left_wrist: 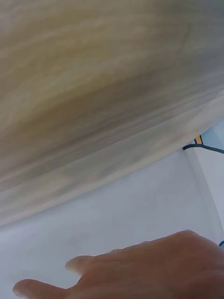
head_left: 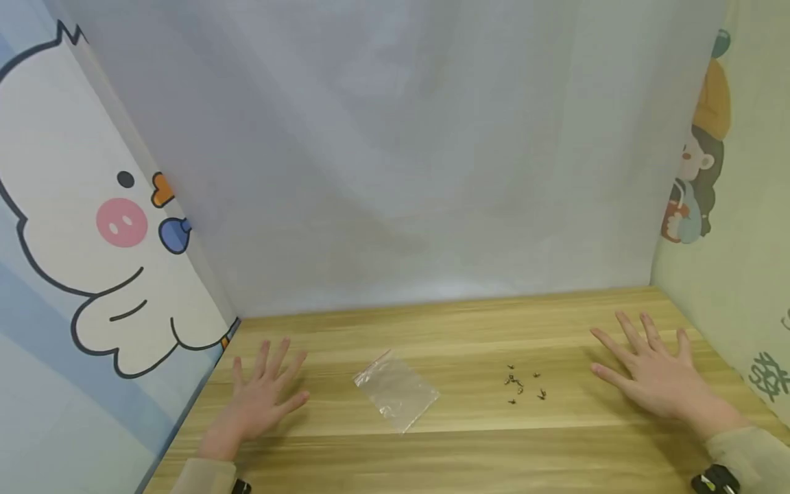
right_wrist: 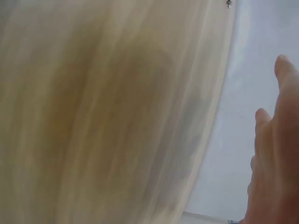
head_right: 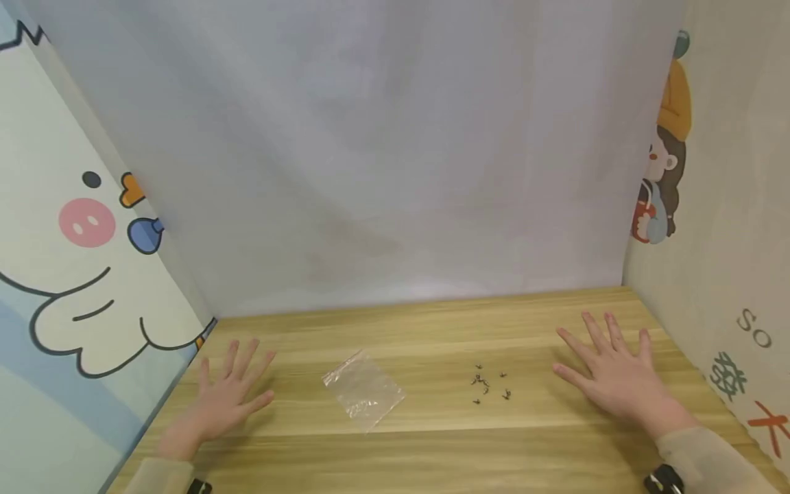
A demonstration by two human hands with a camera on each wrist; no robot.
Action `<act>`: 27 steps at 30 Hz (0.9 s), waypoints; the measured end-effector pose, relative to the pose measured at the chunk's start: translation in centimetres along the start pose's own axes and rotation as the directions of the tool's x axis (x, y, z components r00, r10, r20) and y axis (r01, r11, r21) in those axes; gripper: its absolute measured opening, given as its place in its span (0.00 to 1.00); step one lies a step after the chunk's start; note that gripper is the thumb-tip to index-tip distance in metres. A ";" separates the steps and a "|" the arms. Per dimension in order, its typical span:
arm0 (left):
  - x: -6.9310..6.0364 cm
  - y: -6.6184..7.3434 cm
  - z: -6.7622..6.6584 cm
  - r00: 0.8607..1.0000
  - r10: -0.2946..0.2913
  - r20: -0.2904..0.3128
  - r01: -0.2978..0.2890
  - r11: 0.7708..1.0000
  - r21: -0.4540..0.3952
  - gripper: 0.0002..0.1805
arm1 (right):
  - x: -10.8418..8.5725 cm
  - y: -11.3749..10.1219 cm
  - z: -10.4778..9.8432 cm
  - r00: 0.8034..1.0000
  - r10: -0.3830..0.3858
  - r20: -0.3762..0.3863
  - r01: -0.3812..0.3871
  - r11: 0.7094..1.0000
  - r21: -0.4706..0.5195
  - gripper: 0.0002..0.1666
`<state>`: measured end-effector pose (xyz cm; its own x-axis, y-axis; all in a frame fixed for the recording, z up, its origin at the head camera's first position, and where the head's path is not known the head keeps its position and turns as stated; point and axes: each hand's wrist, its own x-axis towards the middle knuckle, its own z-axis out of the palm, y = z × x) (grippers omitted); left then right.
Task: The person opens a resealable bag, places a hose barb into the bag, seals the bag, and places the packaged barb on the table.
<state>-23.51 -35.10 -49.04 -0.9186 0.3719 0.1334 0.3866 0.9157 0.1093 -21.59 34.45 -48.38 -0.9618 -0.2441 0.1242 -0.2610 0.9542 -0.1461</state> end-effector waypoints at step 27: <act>5.8 17.4 -0.5 0.996 0.069 0.051 -0.050 0.954 -0.296 0.27 | 4.2 -9.5 -0.2 0.988 -0.008 -0.153 0.080 0.880 0.469 0.23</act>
<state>-22.03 -17.10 -45.84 -0.8929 0.4412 0.0898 0.4393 0.8099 0.3887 -23.17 24.42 -46.32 -0.9357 -0.2221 0.2742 -0.3450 0.7387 -0.5791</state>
